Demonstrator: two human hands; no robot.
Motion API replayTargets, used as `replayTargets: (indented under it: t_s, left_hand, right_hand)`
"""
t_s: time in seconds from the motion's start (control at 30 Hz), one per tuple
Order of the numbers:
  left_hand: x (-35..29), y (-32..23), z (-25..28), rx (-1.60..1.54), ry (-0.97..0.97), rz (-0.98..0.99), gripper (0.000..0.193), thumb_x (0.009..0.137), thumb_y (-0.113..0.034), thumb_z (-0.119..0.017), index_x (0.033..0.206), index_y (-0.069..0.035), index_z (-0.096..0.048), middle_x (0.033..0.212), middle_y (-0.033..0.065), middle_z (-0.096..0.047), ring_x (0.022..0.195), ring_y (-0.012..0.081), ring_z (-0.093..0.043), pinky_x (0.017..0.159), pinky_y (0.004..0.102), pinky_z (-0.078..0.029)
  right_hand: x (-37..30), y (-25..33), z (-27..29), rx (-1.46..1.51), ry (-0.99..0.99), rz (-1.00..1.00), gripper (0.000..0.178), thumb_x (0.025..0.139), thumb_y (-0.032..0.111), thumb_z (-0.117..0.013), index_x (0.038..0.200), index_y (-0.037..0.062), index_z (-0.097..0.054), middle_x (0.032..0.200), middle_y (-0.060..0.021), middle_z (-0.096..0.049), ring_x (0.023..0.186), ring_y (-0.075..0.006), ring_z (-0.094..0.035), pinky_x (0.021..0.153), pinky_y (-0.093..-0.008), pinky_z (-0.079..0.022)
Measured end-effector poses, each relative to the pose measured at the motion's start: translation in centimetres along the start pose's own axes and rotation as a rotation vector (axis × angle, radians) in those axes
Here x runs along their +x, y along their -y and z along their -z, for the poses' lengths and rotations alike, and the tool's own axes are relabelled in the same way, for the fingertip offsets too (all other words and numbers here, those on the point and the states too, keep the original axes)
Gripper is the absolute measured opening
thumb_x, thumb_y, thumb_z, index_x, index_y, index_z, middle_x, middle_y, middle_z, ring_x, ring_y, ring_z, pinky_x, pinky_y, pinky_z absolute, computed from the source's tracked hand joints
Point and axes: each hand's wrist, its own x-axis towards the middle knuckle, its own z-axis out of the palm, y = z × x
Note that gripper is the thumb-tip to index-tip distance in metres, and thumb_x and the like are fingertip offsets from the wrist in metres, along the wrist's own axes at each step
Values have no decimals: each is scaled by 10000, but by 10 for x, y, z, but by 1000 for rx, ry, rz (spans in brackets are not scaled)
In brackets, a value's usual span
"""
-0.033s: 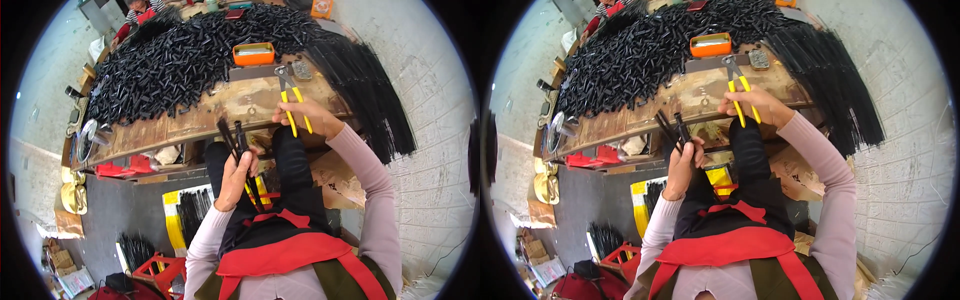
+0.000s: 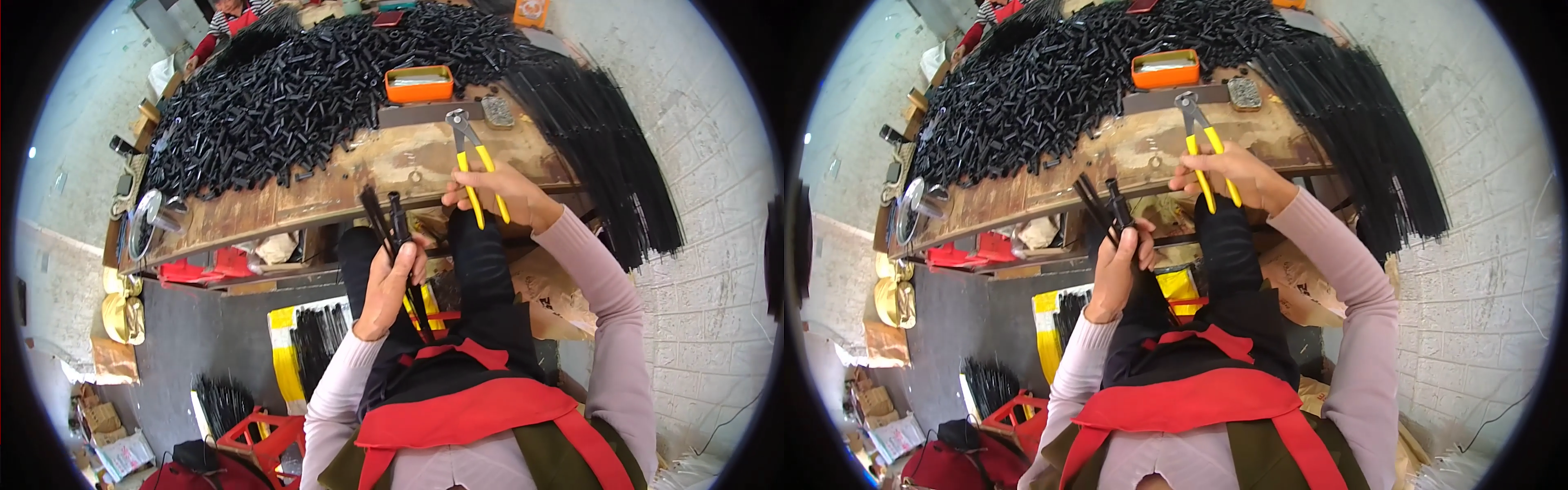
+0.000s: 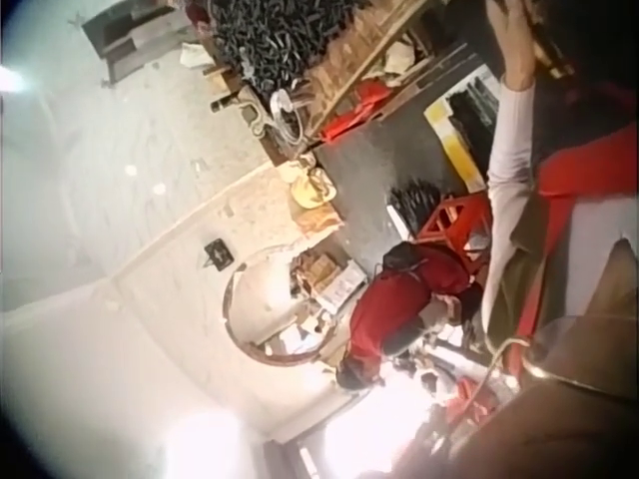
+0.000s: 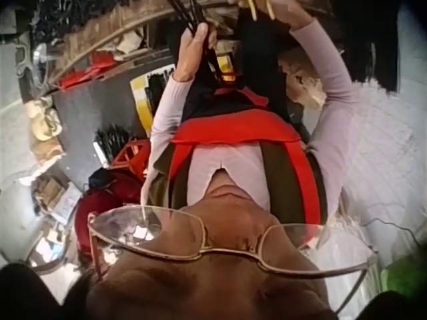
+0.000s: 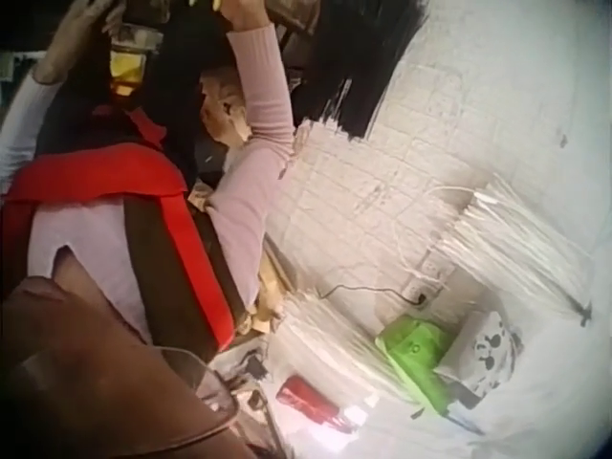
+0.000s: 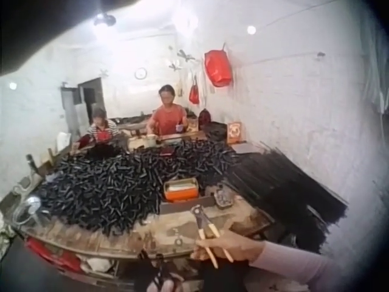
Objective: Assembling black plastic parts by trimming them with pliers and attaching them to bundles at a factory workbench.
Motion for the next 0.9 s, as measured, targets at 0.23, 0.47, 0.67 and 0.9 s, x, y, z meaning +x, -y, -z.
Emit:
replayTargets:
  t_s: [0.23,0.47,0.67,0.9]
  left_hand:
    - [-1,-1,-4,64,8,-74,448,1065,-377,-408,1301,1,-447,768,11,-440,665,99,-411,641,262,-384]
    - [2,-3,-6,-11,23,-79,682,1044,-547,-314,1436,10,-357,752,10,-471,648,94,-431,620,241,-383]
    - [-4,-1,-5,55,57,-54,717,1037,-571,-306,1347,57,-461,742,14,-516,649,96,-473,621,240,-399]
    - [-3,-2,-4,74,52,-65,658,1057,-519,-310,1317,57,-495,736,9,-535,664,89,-496,620,234,-404]
  right_hand:
    - [-12,-37,-40,-275,4,206,199,951,202,-639,1017,20,-593,810,-26,-606,749,-105,-591,685,-255,-476]
    - [-44,-45,-67,-334,-93,323,157,962,106,-607,1055,-21,-599,857,-48,-631,754,-106,-600,670,-250,-484]
    - [-54,-54,-72,-414,-120,496,111,924,-22,-621,1035,-26,-616,1013,-91,-674,876,-120,-655,762,-266,-543]
    - [-54,-54,-75,-268,-116,400,115,910,-49,-634,1020,-44,-601,1092,-182,-674,835,-156,-666,772,-294,-545]
